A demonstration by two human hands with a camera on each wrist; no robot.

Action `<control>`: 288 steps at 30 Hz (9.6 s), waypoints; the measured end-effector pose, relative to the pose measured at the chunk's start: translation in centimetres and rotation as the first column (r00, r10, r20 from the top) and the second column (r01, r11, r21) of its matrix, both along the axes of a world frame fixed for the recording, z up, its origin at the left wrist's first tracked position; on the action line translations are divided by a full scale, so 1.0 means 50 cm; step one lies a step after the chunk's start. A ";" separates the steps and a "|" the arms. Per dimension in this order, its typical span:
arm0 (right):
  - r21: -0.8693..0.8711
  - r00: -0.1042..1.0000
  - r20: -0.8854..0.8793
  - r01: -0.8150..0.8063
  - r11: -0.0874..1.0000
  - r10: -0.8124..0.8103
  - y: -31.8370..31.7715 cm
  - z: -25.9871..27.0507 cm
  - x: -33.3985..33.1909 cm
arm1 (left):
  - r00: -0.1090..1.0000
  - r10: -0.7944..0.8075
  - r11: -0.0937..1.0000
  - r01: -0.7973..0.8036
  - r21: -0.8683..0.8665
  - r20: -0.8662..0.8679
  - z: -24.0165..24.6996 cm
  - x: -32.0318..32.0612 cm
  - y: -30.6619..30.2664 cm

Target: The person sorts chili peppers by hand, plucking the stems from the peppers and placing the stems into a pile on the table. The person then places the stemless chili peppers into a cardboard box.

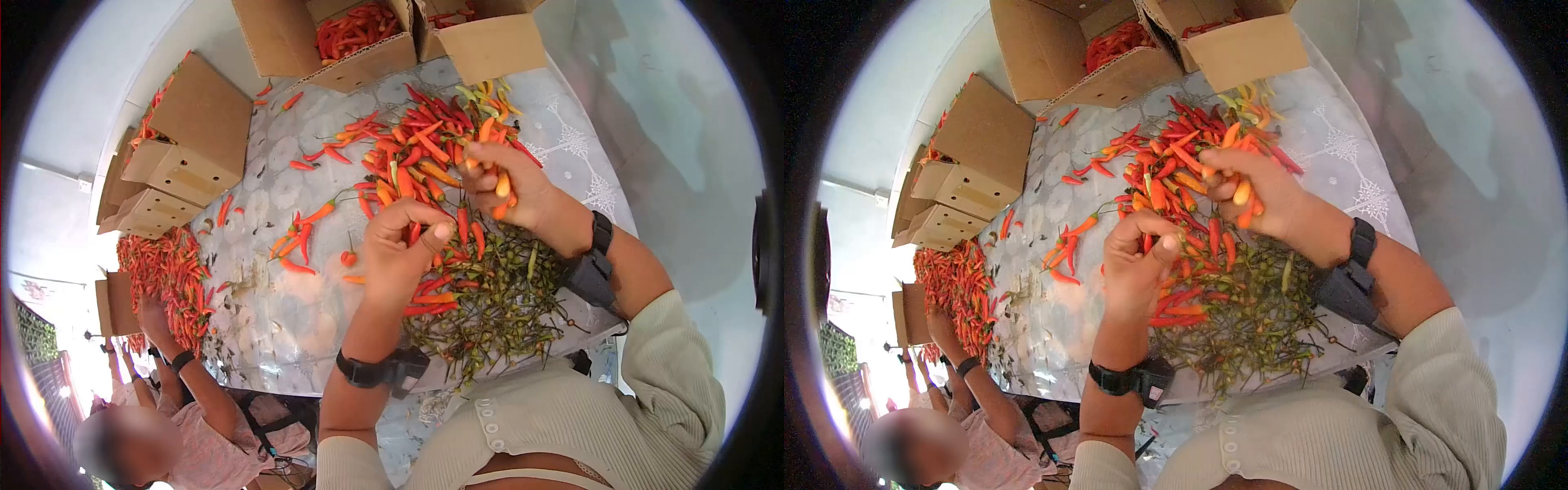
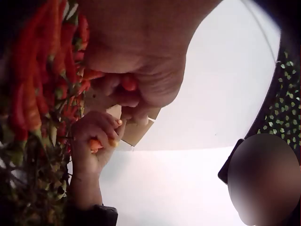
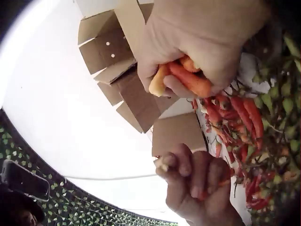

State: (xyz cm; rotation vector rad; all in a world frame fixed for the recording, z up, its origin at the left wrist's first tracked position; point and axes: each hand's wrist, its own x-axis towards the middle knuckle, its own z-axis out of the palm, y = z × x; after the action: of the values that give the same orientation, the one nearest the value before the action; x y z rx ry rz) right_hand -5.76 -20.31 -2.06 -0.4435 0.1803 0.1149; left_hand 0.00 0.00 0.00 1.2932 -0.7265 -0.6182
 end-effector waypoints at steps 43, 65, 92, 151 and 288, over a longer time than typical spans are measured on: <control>-0.495 0.999 -0.031 -0.050 0.867 0.039 0.047 0.043 -0.025 | 0.882 0.215 0.928 -0.319 0.195 0.420 -0.011 0.002 -0.018; -0.812 0.994 -0.020 -0.080 0.579 0.109 0.072 0.049 -0.030 | 0.949 0.255 0.929 -0.294 0.227 0.183 0.010 0.007 -0.005; -0.862 0.974 0.030 -0.088 0.499 0.225 0.056 0.056 -0.039 | 0.872 -0.048 0.998 0.017 -0.069 -0.486 0.009 0.001 0.000; -0.140 0.997 -0.001 -0.080 0.987 0.081 0.018 0.004 -0.008 | 0.588 0.128 0.667 -0.647 0.370 0.799 -0.033 0.050 -0.003; -0.511 0.801 0.409 0.598 0.618 -0.437 0.089 0.280 -0.049 | 0.727 0.510 0.811 -0.585 -0.026 -0.460 0.042 0.003 0.001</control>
State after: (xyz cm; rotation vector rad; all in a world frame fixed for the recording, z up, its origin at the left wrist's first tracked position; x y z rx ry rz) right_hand -8.20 -15.86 11.96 -1.0513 0.0901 -0.6113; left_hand 0.16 0.03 2.08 1.0806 0.0010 -0.3200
